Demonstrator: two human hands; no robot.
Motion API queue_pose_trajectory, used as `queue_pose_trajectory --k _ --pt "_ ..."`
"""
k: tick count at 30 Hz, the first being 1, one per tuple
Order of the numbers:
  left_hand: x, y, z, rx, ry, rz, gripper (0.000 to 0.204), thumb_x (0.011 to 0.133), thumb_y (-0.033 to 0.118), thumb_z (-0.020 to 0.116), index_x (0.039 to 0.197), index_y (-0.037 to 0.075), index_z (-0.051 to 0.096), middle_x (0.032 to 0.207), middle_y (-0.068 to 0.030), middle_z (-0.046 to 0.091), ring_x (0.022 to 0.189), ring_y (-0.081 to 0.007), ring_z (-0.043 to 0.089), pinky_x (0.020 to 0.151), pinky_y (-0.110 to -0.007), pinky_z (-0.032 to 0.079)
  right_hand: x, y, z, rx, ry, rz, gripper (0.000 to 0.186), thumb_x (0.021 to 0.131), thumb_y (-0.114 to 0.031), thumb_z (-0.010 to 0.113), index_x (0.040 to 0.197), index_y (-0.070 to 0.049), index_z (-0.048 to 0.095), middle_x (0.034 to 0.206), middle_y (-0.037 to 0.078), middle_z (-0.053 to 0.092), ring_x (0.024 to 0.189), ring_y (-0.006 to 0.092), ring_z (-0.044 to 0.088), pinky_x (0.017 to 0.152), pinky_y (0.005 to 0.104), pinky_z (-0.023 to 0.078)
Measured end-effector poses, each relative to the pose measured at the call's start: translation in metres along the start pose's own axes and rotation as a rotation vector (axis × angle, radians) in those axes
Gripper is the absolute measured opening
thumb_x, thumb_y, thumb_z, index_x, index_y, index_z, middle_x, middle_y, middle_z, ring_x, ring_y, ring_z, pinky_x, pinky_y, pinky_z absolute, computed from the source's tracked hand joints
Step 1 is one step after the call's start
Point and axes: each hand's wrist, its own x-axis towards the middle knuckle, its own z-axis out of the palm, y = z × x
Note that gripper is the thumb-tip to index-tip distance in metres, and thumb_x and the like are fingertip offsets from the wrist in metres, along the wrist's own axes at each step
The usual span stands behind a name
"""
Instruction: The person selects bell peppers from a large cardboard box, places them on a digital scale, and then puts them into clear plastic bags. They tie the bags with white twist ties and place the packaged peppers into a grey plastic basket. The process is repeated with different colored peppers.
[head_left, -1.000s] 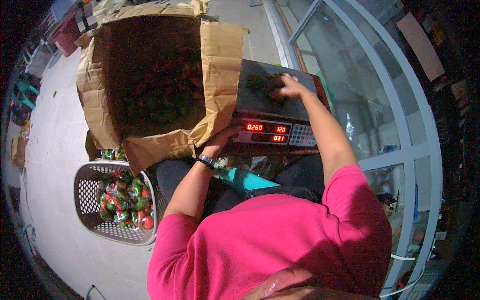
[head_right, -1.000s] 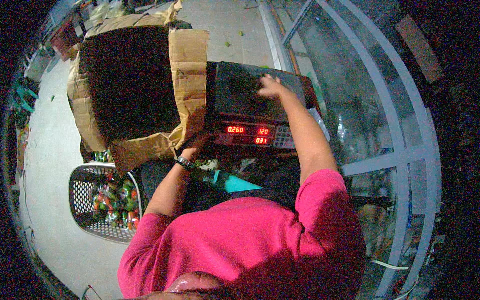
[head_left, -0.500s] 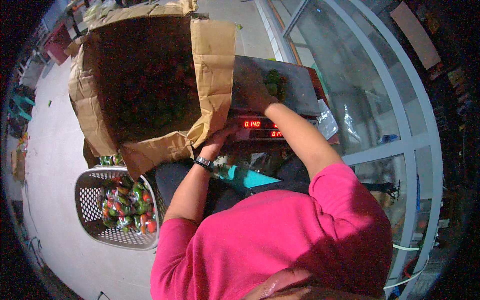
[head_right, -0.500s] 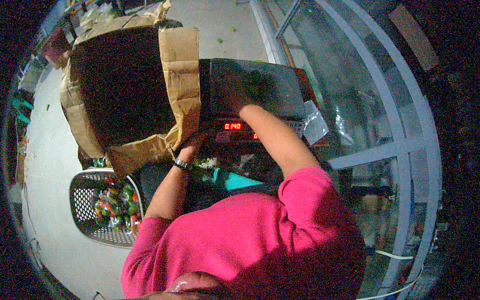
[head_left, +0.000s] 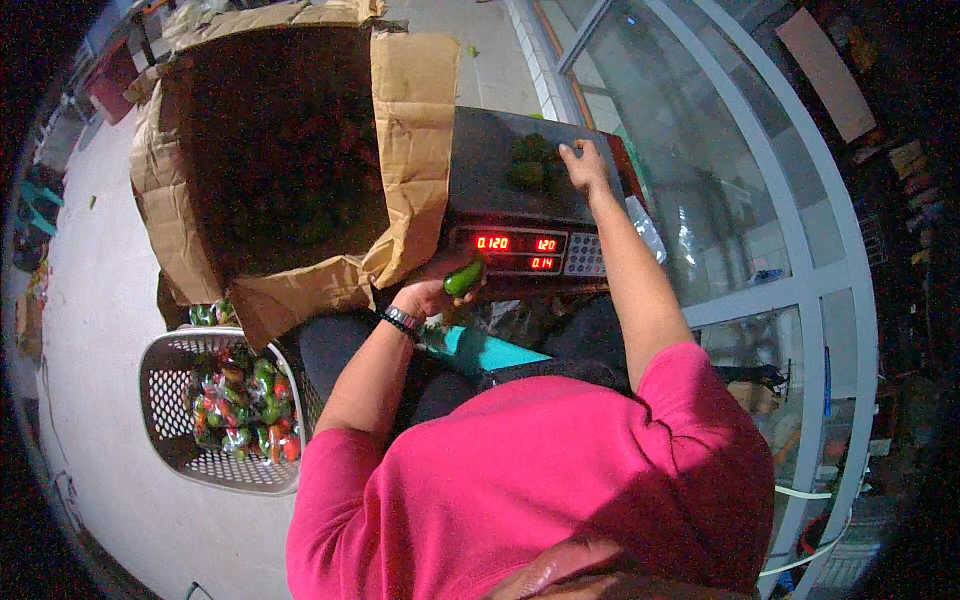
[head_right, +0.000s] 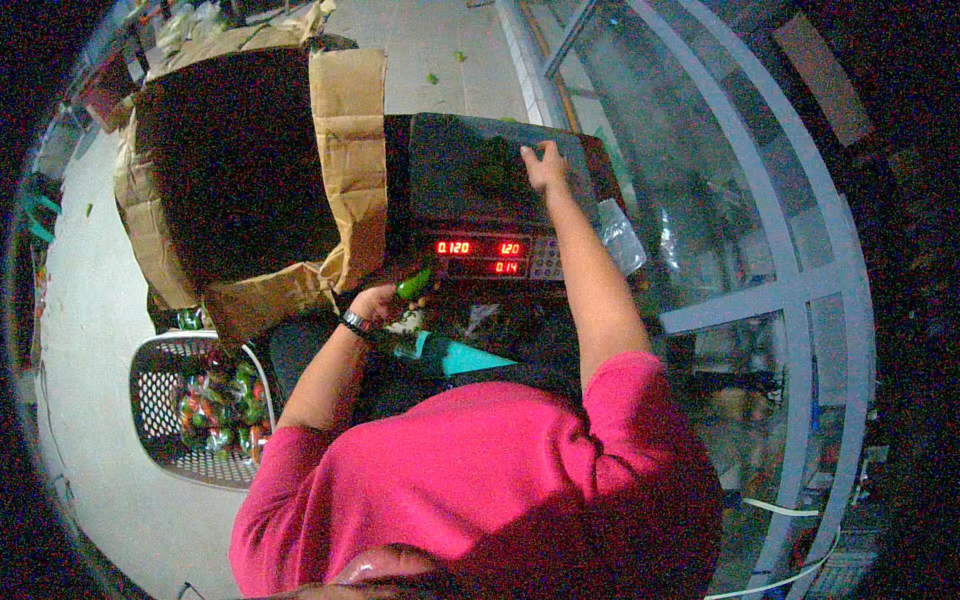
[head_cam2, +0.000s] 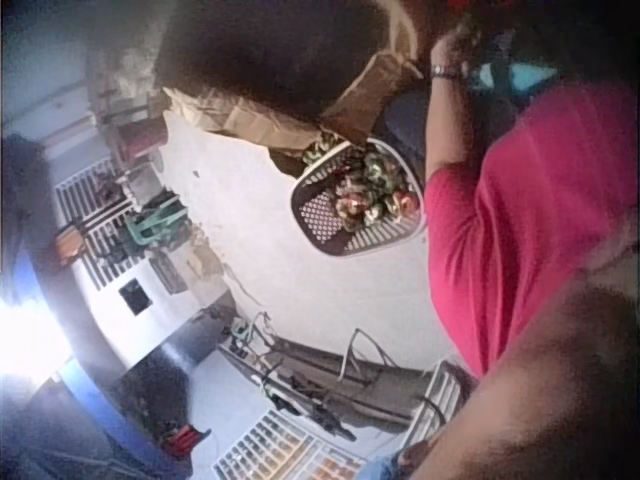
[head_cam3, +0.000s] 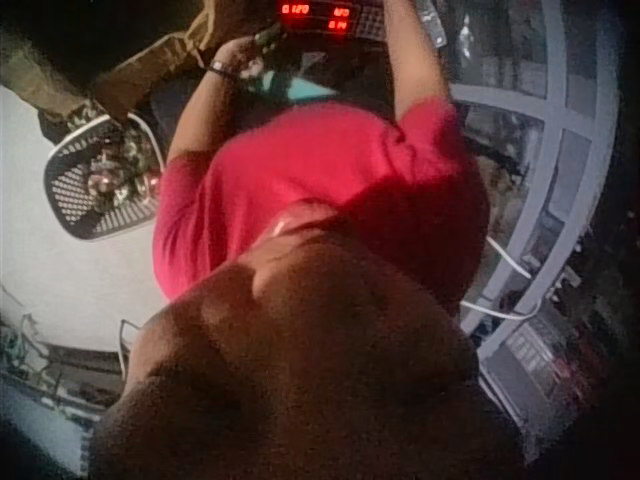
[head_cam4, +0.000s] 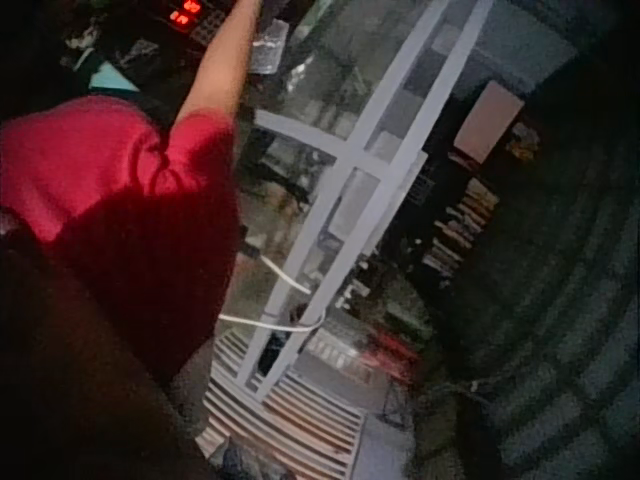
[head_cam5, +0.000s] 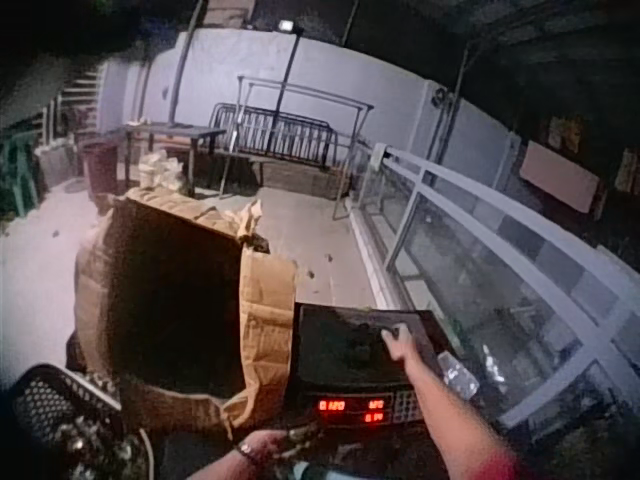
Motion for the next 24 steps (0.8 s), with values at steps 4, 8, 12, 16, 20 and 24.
queue_pose_trajectory --k 4,8,12,16,20,24 --pt "0.019 -0.006 -0.039 -0.151 -0.343 -0.198 0.034 0.086 0.015 0.041 0.119 0.007 0.041 0.094 -0.0061 0.058 0.063 -0.0144 0.055 0.053 -0.022 0.046 0.046 0.037 0.016 -0.021 -0.302 0.185 0.040 0.071 -0.033 0.061 0.097 -0.003 0.056 0.079 0.013 0.058 0.077 0.0256 0.055 0.071 0.0352 0.042" --pt "0.007 -0.005 -0.036 -0.069 -0.349 -0.055 0.039 0.086 0.013 0.040 0.124 0.009 0.034 0.102 -0.0095 0.055 0.071 -0.0159 0.056 0.056 -0.023 0.047 0.026 -0.007 -0.021 0.651 -0.281 0.299 0.034 0.072 -0.027 0.061 0.096 -0.005 0.056 0.081 0.005 0.058 0.079 0.0155 0.056 0.066 0.0328 0.043" --pt "0.027 -0.012 -0.042 -0.155 -0.499 -0.156 0.045 0.085 0.012 0.042 0.128 0.016 0.030 0.104 -0.0095 0.054 0.075 -0.0161 0.056 0.058 -0.022 0.048 0.008 0.003 -0.045 1.229 -0.242 0.157 0.024 0.073 -0.012 0.056 0.096 -0.007 0.053 0.083 0.005 0.057 0.085 0.0181 0.056 0.071 0.0339 0.044" --pt "0.016 -0.007 -0.024 -0.087 -0.425 -0.202 0.044 0.085 0.015 0.044 0.127 0.019 0.031 0.099 -0.0061 0.055 0.068 -0.0124 0.055 0.057 -0.020 0.048 -0.015 -0.005 -0.057 1.692 -0.237 0.121 0.022 0.067 -0.002 0.051 0.088 -0.005 0.050 0.081 0.011 0.053 0.084 0.0259 0.054 0.069 0.0389 0.044" --pt "0.015 -0.006 -0.016 0.065 -0.352 -0.124 0.039 0.084 0.029 0.047 0.119 0.015 0.041 0.094 -0.0058 0.057 0.065 -0.0125 0.055 0.055 -0.020 0.047 -0.014 0.025 -0.046 1.322 -0.294 0.283 0.026 0.068 -0.007 0.054 0.093 -0.009 0.048 0.073 0.003 0.045 0.060 0.0159 0.045 0.057 0.0313 0.040" --pt "-0.006 0.008 0.004 0.132 -0.108 -0.223 0.043 0.080 0.041 0.051 0.113 0.013 0.047 0.086 -0.0058 0.059 0.068 -0.0133 0.055 0.055 -0.023 0.046 -0.021 0.007 -0.029 0.655 -0.485 0.364 0.041 0.073 -0.025 0.061 0.109 -0.012 0.047 0.081 0.002 0.052 0.052 0.0110 0.044 0.040 0.0242 0.034"
